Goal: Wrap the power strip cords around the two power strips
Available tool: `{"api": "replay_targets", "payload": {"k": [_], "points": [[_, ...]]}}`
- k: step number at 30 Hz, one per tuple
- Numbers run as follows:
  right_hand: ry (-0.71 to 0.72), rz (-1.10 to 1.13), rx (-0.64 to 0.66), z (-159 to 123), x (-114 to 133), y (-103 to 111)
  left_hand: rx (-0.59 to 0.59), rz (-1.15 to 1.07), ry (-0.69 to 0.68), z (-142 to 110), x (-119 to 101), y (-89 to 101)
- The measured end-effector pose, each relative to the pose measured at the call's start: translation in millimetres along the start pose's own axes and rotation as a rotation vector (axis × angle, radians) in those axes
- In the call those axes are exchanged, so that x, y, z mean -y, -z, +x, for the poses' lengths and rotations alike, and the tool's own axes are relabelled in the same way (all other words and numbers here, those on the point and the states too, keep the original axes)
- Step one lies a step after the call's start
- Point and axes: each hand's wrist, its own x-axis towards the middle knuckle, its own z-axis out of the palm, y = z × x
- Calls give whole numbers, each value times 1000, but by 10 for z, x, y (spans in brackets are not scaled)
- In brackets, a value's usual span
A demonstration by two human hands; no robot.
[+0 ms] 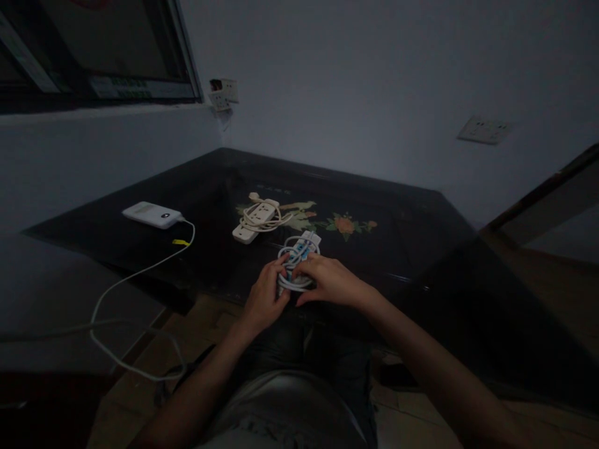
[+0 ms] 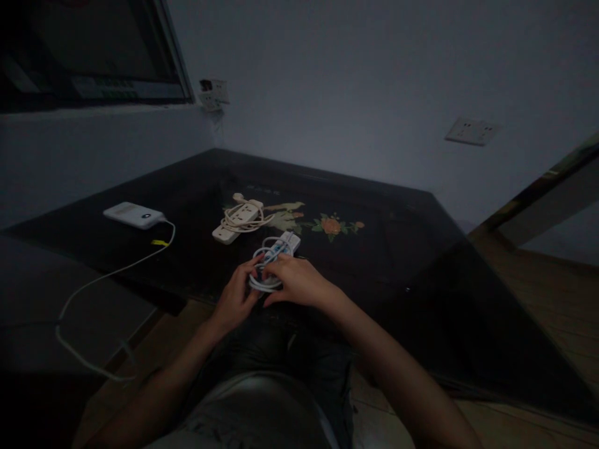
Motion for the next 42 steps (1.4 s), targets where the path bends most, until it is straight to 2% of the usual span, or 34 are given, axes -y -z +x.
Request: {"api": "replay_targets", "payload": {"k": [4, 9, 17, 22, 26, 31, 37, 39, 42], "points": [[-23, -84, -5, 1, 79, -30, -2, -23, 5, -1, 6, 1], [-9, -67, 3, 12, 62, -28, -8, -14, 6, 4, -2, 5], [-9, -54, 163, 60, 65, 109, -6, -21, 8, 0, -8, -3], [-19, -90, 207, 83, 101, 87, -10, -13, 11, 3, 0, -10], [-1, -9, 169, 93, 96, 6, -8, 11, -9, 10, -3, -18], [-60, 215, 99, 42, 57, -40, -28, 21, -16, 23, -18, -19], [-41, 431, 27, -47, -45, -53, -19, 44, -24, 27, -7, -16], [-29, 430, 17, -65, -58, -54, -9, 57, -30, 24, 4, -13], [23, 297, 2, -109, -30, -35, 12, 60, -32, 16, 22, -12]]}}
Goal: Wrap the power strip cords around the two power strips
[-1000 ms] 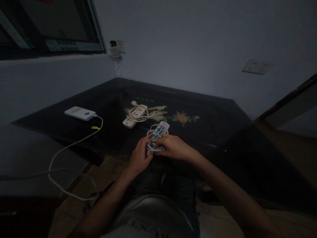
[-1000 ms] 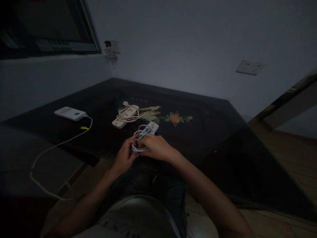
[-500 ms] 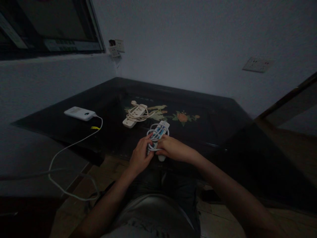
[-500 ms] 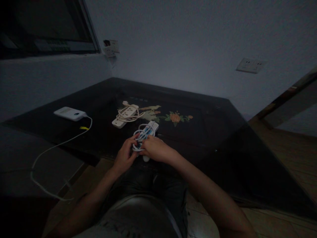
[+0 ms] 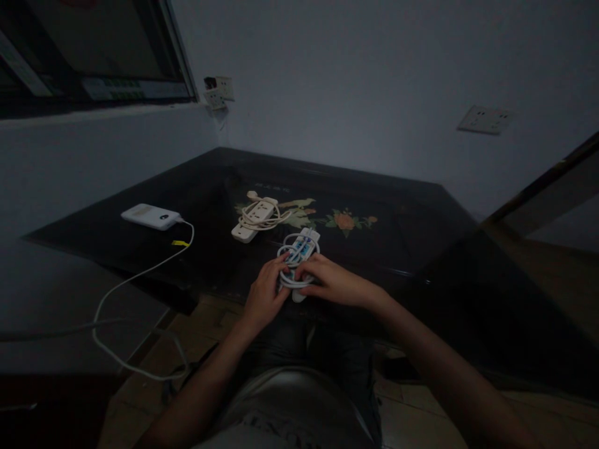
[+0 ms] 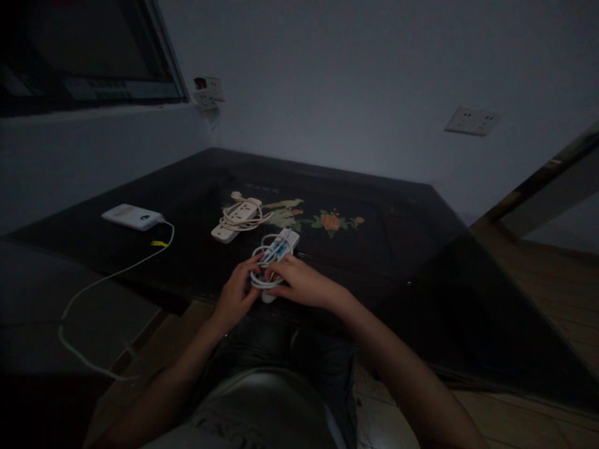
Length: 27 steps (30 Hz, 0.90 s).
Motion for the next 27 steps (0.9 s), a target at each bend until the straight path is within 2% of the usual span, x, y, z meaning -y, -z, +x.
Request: {"api": "replay_targets", "payload": {"k": [3, 8, 11, 14, 16, 17, 19, 21, 24, 27], "points": [[55, -163, -21, -84, 62, 19, -2, 0, -1, -11, 16, -8], [26, -331, -135, -229, 75, 0, -14, -9, 5, -15, 19, -17], [46, -361, -285, -268, 60, -91, -28, -13, 20, -10, 17, -12], [14, -280, -534, -321, 117, -264, -35, 8, 28, -21, 7, 5], [-55, -156, -643, -385, 192, -438, -37, 54, 18, -37, -15, 32], [-108, -93, -659, -423, 231, -541, -36, 82, -1, -45, -31, 53], [-237, -5, -599, -492, 287, -760, -18, 125, -68, -53, -69, 105], [-327, -7, -558, -530, 299, -962, 24, 137, -144, -47, -102, 159], [-407, -86, -658, -493, 253, -1147, 93, 104, -194, -18, -125, 204], [-451, -136, -748, -370, 212, -1186, 125, 68, -191, 3, -124, 179]]}}
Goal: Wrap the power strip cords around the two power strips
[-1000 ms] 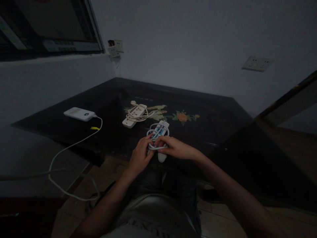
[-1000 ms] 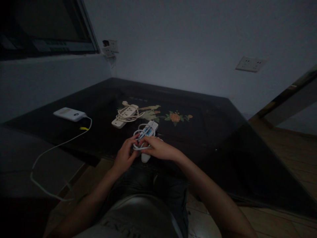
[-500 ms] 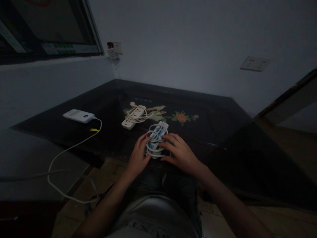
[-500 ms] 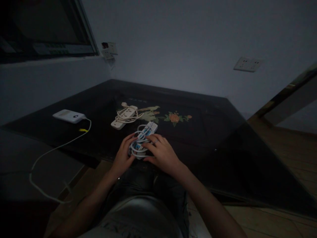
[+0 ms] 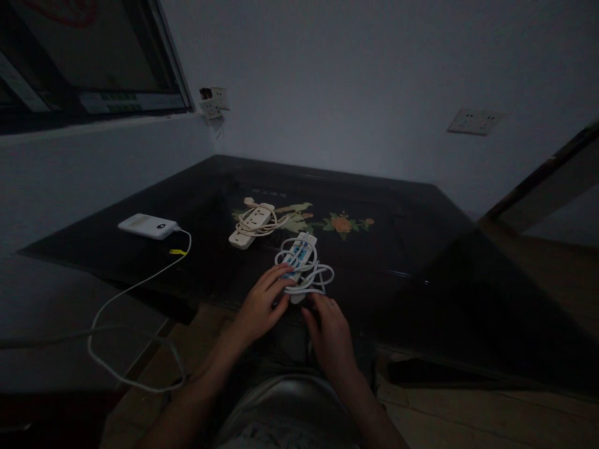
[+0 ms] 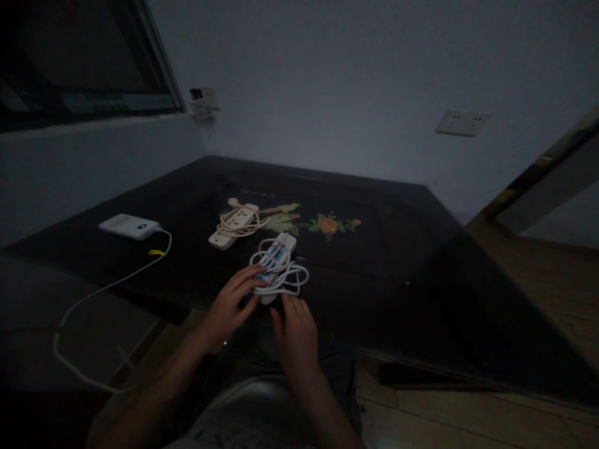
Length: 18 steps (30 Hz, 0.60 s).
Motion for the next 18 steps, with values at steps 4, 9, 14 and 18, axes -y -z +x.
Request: {"api": "replay_targets", "payload": {"k": [4, 9, 14, 18], "points": [[-102, -1, -5, 122, 77, -48, -16, -13, 1, 10, -11, -63], [-152, -28, 34, 205, 118, 26, 41, -40, -17, 34, 2, -60], [-200, -91, 77, 256, 121, 78, 45, -16, -32, 61, 48, -91], [-176, -125, 105, 283, 96, 104, 11, 3, -12, 55, 37, -164]]}}
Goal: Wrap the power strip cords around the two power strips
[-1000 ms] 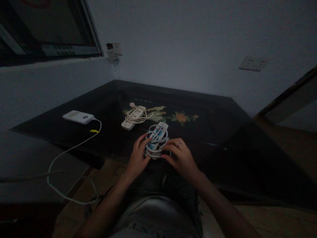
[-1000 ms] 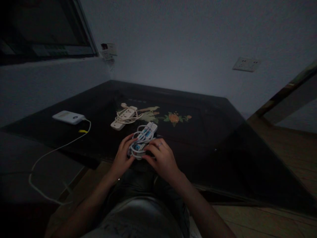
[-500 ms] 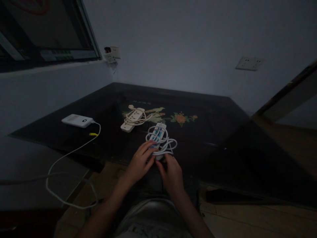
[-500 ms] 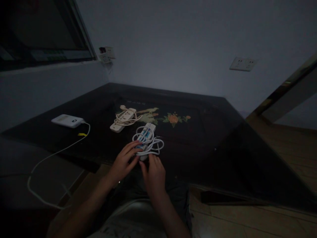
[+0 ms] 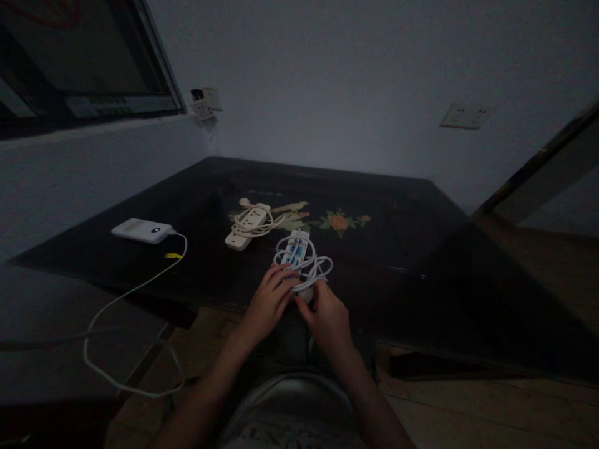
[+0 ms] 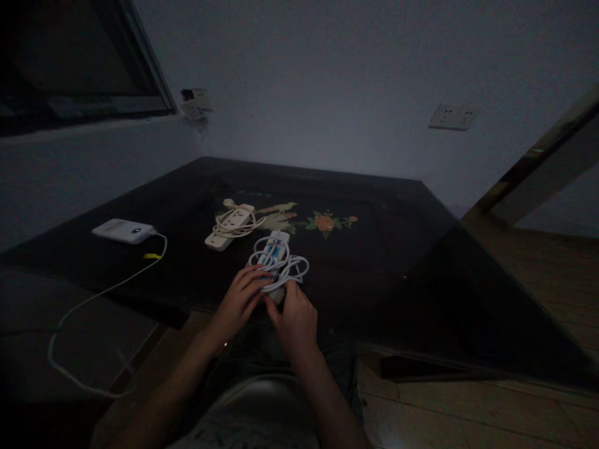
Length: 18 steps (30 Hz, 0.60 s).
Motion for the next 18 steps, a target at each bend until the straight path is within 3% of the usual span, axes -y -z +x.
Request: {"api": "replay_targets", "payload": {"k": [4, 11, 14, 18], "points": [[118, -84, 28, 29, -62, 95, -63, 13, 47, -1, -46, -63], [435, 19, 292, 39, -227, 393, -103, 56, 63, 41, -59, -123], [445, 114, 340, 44, -255, 419, -84, 83, 75, 61, -45, -124], [374, 212, 280, 44, -292, 290, -36, 115, 75, 49, -57, -107]]}}
